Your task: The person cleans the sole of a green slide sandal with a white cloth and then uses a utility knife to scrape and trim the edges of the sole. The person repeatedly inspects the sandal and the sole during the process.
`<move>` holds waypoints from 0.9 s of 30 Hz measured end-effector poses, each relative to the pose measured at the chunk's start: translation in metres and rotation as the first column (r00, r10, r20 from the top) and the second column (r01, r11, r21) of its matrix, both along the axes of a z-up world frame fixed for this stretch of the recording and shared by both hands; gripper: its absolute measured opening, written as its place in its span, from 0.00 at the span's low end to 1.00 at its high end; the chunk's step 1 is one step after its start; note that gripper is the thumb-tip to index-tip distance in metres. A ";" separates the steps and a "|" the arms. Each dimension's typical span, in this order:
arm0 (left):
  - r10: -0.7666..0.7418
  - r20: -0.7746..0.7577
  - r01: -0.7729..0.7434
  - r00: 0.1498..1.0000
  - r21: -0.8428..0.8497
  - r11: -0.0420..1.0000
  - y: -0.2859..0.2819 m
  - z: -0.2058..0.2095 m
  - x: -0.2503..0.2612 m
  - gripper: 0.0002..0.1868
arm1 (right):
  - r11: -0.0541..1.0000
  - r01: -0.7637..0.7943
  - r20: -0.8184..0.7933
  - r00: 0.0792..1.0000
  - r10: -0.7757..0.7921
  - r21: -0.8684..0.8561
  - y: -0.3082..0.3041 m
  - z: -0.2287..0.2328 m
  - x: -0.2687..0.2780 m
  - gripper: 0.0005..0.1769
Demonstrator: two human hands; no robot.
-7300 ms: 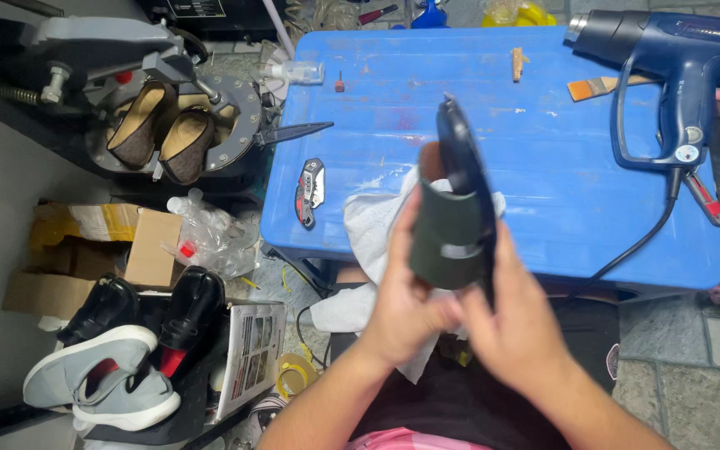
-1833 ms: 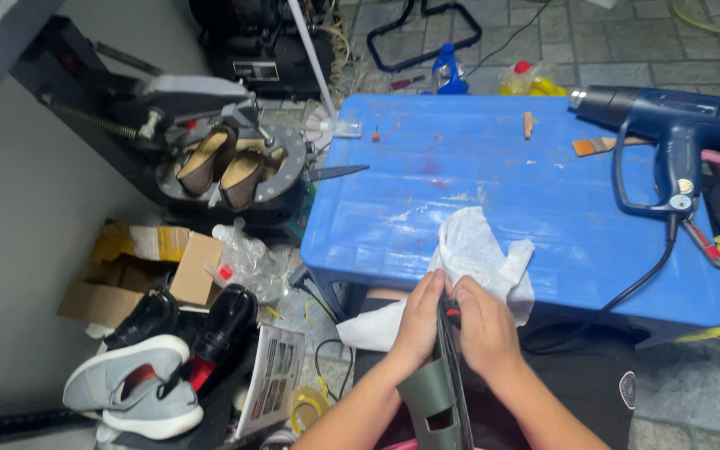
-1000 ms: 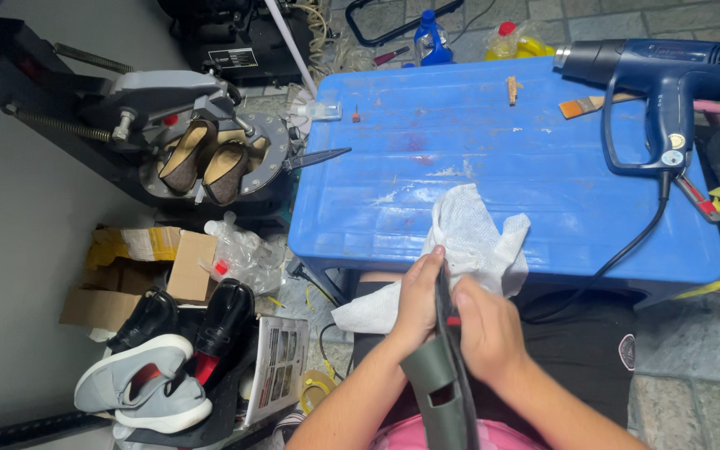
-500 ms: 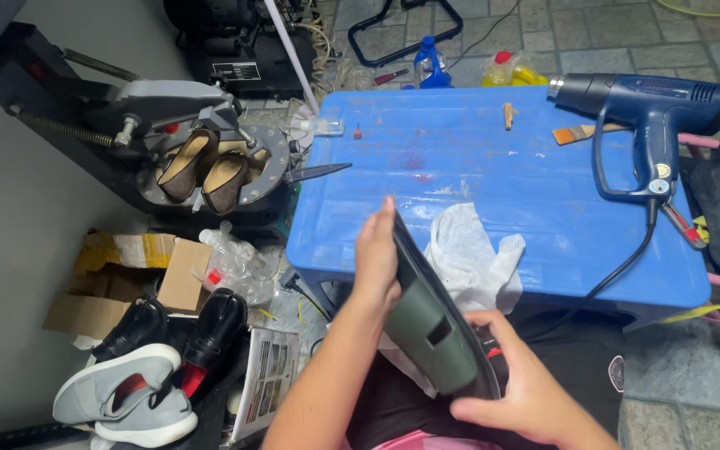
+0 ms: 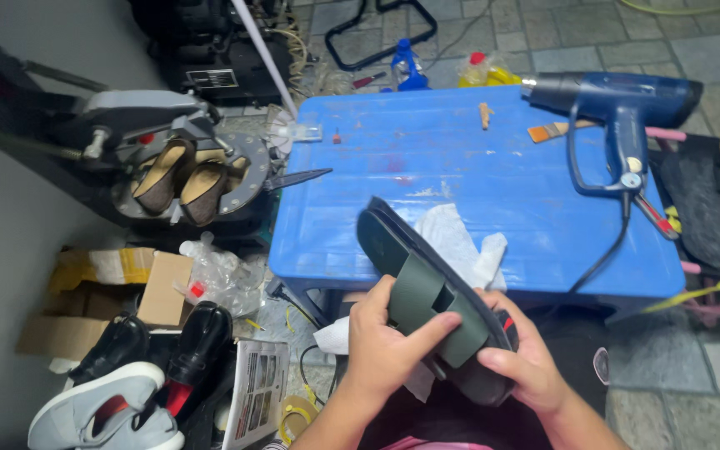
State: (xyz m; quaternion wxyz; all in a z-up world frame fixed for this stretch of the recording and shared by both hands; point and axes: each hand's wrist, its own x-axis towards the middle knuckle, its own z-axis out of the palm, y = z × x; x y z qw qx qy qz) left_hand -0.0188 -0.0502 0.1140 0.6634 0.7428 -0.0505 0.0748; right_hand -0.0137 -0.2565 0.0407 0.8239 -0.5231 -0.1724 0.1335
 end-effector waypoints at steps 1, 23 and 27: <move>-0.034 -0.049 0.025 0.998 -0.166 0.986 0.005 -0.007 0.004 0.19 | 0.997 -0.053 0.011 0.999 0.052 0.065 0.006 0.003 0.003 0.30; 0.078 0.146 -0.060 0.986 -0.123 0.991 0.030 -0.051 0.037 0.14 | 0.808 0.347 0.379 0.910 -0.168 -0.476 0.069 0.010 0.070 0.25; 0.084 0.208 -0.031 0.975 -0.248 0.968 0.035 -0.083 0.072 0.15 | 0.932 0.258 0.209 0.956 -0.207 -0.256 0.076 -0.020 0.109 0.21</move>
